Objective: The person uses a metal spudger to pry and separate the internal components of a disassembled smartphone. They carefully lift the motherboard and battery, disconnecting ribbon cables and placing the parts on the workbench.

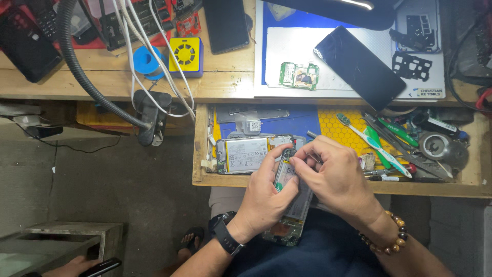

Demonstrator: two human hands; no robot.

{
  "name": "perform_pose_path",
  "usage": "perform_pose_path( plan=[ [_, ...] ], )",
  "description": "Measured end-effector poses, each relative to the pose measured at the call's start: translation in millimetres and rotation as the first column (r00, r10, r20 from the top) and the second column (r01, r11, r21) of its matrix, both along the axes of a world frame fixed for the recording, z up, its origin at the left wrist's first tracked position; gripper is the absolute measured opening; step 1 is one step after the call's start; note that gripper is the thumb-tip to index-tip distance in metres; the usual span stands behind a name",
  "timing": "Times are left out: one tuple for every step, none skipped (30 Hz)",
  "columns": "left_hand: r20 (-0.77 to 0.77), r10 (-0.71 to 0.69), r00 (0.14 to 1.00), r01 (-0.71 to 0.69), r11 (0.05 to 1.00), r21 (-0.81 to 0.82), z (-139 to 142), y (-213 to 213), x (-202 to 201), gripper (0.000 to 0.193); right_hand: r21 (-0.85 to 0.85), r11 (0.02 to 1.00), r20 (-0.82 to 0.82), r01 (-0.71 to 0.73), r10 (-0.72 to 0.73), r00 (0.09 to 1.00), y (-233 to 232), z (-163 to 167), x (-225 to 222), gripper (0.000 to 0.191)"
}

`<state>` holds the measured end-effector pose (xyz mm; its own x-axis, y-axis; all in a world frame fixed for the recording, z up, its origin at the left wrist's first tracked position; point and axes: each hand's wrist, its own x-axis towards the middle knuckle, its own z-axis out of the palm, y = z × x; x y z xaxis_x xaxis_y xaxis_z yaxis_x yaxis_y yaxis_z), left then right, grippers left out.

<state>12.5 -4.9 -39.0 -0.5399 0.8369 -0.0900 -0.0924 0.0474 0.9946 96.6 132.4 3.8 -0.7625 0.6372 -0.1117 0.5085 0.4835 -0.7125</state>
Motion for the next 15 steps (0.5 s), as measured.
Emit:
perform_pose_path(
  plan=[
    [-0.036,0.000,0.999,0.000,1.000,-0.007,1.0,-0.1,-0.4,0.057,0.013,1.000,0.011,-0.004,0.004,1.000,-0.3,0.4,0.0,0.014],
    [-0.073,0.000,0.997,-0.001,1.000,-0.013,1.6,-0.4,-0.9,0.056,0.025,1.000,0.022,-0.009,0.008,1.000,-0.7,0.5,-0.1,0.014],
    [-0.052,-0.002,0.999,0.000,0.999,-0.032,1.9,0.2,-1.2,0.057,0.033,0.999,0.011,-0.013,0.013,1.000,-1.2,0.7,-0.2,0.014],
    [-0.032,-0.002,0.999,0.001,0.999,-0.051,2.0,0.7,-1.2,0.057,0.042,0.999,0.000,-0.018,0.018,1.000,-2.4,0.7,-0.2,0.014],
    [-0.009,-0.002,1.000,0.001,0.997,-0.072,2.0,0.6,-0.8,0.058,0.049,0.999,-0.009,-0.023,0.023,1.000,-3.9,0.8,0.2,0.014],
    [-0.024,-0.002,1.000,0.001,0.999,-0.050,1.6,0.2,-0.6,0.057,0.062,0.998,-0.029,-0.033,0.035,0.999,-5.4,0.8,0.9,0.015],
    [-0.040,-0.002,0.999,0.001,1.000,-0.027,1.0,0.3,-1.2,0.056,0.076,0.996,-0.051,-0.043,0.047,0.998,-6.4,0.7,1.2,0.015],
    [-0.058,0.000,0.998,0.000,1.000,-0.003,0.3,-0.2,-1.9,0.055,0.091,0.994,-0.073,-0.054,0.061,0.995,-7.1,0.6,1.5,0.015],
    [-0.041,0.000,0.999,0.001,1.000,0.008,-0.3,-1.3,-2.2,0.055,0.058,0.997,-0.081,-0.057,0.062,0.995,-7.6,0.7,2.5,0.014],
    [-0.024,-0.001,1.000,0.001,1.000,0.020,-0.9,-2.2,-2.7,0.055,0.025,0.998,-0.088,-0.061,0.063,0.994,-7.5,1.2,4.0,0.013],
    [-0.009,-0.001,1.000,0.001,0.999,0.033,-1.6,-3.0,-3.7,0.056,-0.008,0.998,-0.097,-0.066,0.065,0.993,-7.3,1.5,5.0,0.013],
    [0.025,-0.005,1.000,0.004,0.999,0.038,-2.2,-3.8,-4.5,0.054,0.033,0.994,-0.173,-0.108,0.112,0.978,-7.1,1.8,6.3,0.011],
    [0.061,-0.008,0.998,0.006,0.999,0.043,-2.5,-4.8,-4.9,0.053,0.075,0.986,-0.245,-0.148,0.162,0.956,-6.9,2.4,8.2,0.009],
    [0.096,-0.012,0.995,0.008,0.999,0.047,-2.6,-5.7,-5.4,0.052,0.120,0.976,-0.313,-0.184,0.213,0.926,-7.1,2.7,9.7,0.009],
    [0.097,0.001,0.995,-0.001,1.000,0.002,-3.0,-5.6,-6.9,0.048,0.110,0.976,-0.309,-0.186,0.211,0.927,-7.4,3.2,11.8,0.010]
  ],
)
